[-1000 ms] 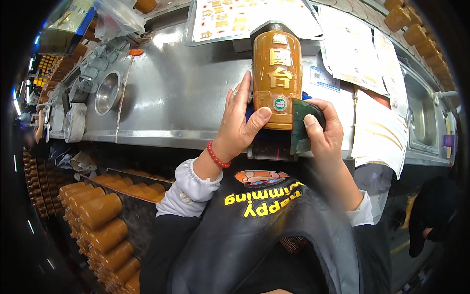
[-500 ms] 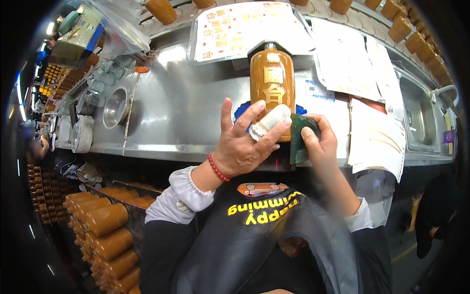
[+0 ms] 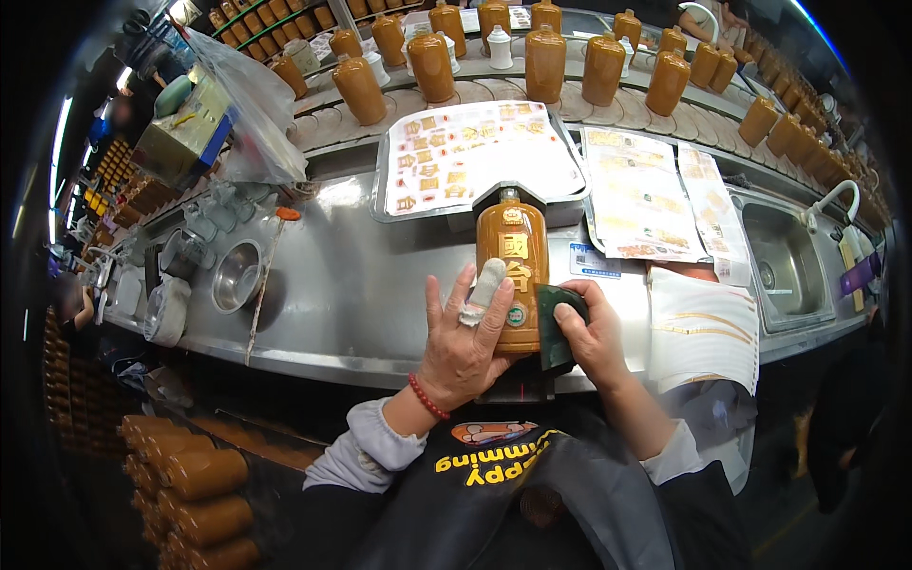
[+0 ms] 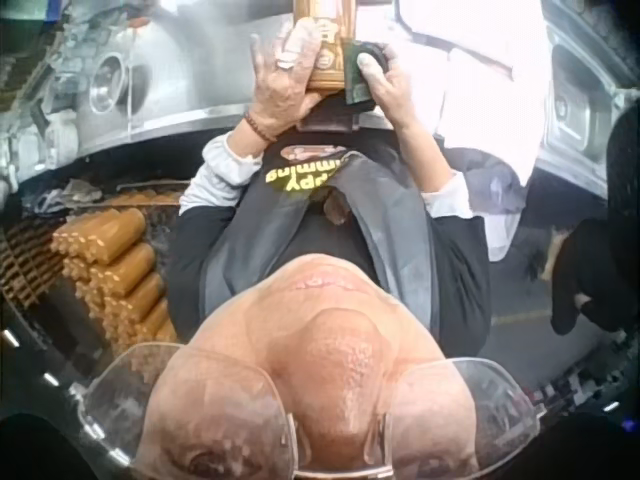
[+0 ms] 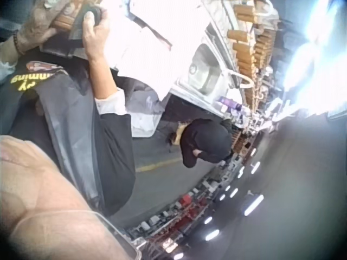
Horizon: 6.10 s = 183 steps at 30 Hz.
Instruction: The person applies adhesive labels to amber-colored plastic bottles on a production line. They peel labels from sheets, position them on the bottle surface, and smooth them with a green squeegee. Finished bottles are placed on a conveyor belt.
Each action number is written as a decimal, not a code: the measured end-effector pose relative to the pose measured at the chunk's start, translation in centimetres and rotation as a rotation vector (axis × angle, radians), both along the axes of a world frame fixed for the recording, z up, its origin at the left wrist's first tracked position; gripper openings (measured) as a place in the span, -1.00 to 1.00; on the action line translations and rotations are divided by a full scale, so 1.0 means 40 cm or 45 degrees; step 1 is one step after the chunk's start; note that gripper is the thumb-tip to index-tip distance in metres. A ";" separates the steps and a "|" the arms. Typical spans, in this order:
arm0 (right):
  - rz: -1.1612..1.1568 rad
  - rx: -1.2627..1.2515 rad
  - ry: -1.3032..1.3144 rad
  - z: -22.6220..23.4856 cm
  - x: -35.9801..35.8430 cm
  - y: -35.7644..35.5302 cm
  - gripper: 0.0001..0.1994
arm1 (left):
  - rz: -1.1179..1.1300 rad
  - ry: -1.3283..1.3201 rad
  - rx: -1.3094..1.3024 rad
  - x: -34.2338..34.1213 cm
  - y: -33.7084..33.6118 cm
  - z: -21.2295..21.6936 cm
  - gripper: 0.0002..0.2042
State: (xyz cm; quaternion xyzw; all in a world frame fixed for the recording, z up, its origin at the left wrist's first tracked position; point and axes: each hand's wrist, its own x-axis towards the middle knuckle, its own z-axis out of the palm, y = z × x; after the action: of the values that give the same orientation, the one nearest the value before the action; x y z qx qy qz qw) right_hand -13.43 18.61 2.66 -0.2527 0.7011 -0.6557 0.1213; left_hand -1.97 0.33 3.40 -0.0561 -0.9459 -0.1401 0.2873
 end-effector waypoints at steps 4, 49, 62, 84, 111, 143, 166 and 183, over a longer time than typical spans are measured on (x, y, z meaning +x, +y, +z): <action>-0.074 -0.002 0.078 0.008 -0.008 0.009 -0.78 | -0.030 0.016 0.166 0.004 0.002 -0.036 -0.02; -0.031 -0.038 0.021 -0.048 -0.032 0.016 -0.75 | 0.024 -0.050 0.293 0.005 -0.005 -0.092 0.00; -0.002 -0.240 -0.084 0.000 -0.007 -0.008 -0.79 | 0.022 -0.082 0.369 -0.002 -0.005 -0.113 0.02; -0.055 -0.200 -0.181 -0.049 -0.020 0.047 -0.79 | -0.187 0.039 -0.355 -0.030 -0.018 0.001 -0.39; 0.316 0.041 1.074 0.072 -0.044 0.029 -0.62 | 0.046 -0.061 0.330 0.009 -0.019 -0.085 0.03; 0.353 -0.068 1.238 0.067 -0.025 0.006 -0.59 | 0.158 -0.214 0.328 0.012 -0.027 -0.084 0.03; 0.162 0.044 1.085 0.047 -0.053 0.013 -0.64 | 0.179 -0.170 0.254 0.008 -0.023 -0.073 -0.01; 0.333 0.099 1.127 0.076 -0.023 0.012 -0.64 | 0.209 -0.057 0.152 0.005 -0.010 -0.024 0.06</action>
State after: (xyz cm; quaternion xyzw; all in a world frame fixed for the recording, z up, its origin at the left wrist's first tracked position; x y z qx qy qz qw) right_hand -14.35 19.08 5.71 -0.5899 0.6717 -0.4372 -0.0984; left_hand -1.77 -0.08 2.42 0.0421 -0.9435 -0.1735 0.2793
